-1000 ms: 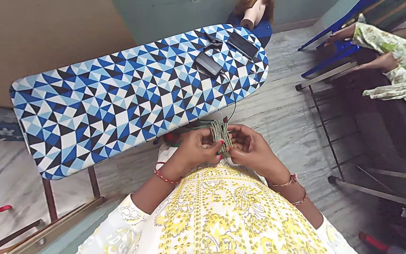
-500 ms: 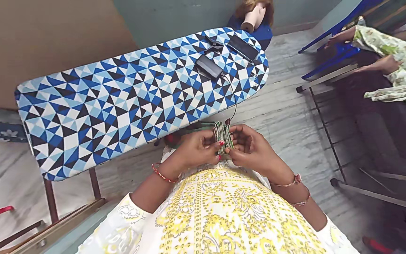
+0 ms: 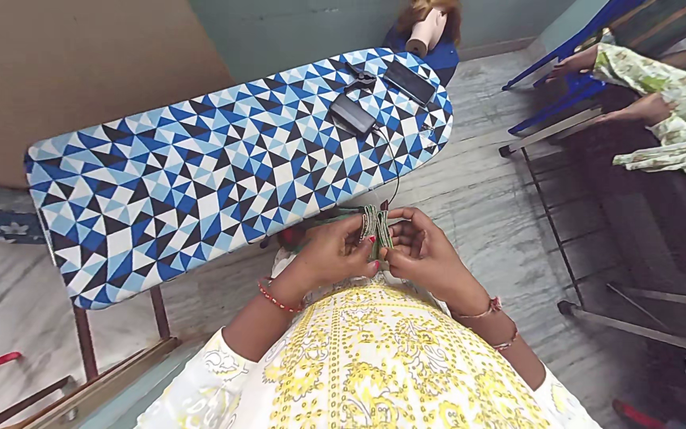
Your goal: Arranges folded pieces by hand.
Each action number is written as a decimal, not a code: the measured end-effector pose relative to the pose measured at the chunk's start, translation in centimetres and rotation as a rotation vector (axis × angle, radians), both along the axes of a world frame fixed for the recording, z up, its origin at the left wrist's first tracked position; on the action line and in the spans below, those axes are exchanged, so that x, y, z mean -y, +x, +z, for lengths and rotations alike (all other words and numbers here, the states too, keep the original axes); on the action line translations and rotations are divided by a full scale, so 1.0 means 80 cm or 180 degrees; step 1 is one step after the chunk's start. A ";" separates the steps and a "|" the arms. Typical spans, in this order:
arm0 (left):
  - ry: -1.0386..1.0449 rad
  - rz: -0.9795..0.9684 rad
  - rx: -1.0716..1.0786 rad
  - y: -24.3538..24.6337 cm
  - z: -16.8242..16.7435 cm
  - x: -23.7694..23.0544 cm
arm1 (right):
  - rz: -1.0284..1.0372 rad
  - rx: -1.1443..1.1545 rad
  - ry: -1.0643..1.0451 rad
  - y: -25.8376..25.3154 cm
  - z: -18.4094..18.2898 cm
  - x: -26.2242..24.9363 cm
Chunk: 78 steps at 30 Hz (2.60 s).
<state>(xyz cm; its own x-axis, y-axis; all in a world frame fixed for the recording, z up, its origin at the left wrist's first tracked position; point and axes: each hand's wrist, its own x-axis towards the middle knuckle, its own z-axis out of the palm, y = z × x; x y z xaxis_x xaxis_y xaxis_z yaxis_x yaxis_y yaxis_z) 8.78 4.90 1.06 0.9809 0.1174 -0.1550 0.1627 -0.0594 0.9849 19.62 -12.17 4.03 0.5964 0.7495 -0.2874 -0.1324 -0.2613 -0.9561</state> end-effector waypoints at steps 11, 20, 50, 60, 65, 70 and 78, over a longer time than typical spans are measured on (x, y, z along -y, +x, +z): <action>0.0296 0.0073 0.0022 0.003 -0.005 -0.002 | 0.0053 0.0687 0.0323 -0.005 -0.009 0.000; 0.0419 0.0056 0.0099 0.007 -0.011 -0.004 | 0.0132 0.1411 0.0245 -0.006 -0.008 -0.002; 0.0485 -0.0247 -0.0077 0.012 0.003 -0.017 | -0.0060 0.1404 0.0108 -0.001 -0.010 -0.015; 0.0462 -0.0371 -0.0055 0.012 0.007 -0.018 | -0.0081 0.1337 0.0128 -0.002 -0.009 -0.017; 0.0178 -0.0569 0.0023 0.009 0.003 -0.030 | 0.0088 0.0945 0.0314 0.002 -0.008 -0.013; 0.0115 -0.0637 0.0081 0.005 0.002 -0.032 | 0.0321 0.0687 0.0338 0.010 -0.003 -0.005; 0.0091 -0.0628 0.0172 0.004 0.002 -0.026 | 0.0296 0.0335 0.0419 0.011 0.000 -0.001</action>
<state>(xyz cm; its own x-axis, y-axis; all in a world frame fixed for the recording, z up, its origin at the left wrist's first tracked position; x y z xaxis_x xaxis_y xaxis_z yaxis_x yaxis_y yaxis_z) 9.10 6.97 1.25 0.9921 -0.0741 -0.1009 0.0922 -0.1130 0.9893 20.46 -12.05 4.05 0.5445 0.8297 -0.1229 -0.0111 -0.1395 -0.9902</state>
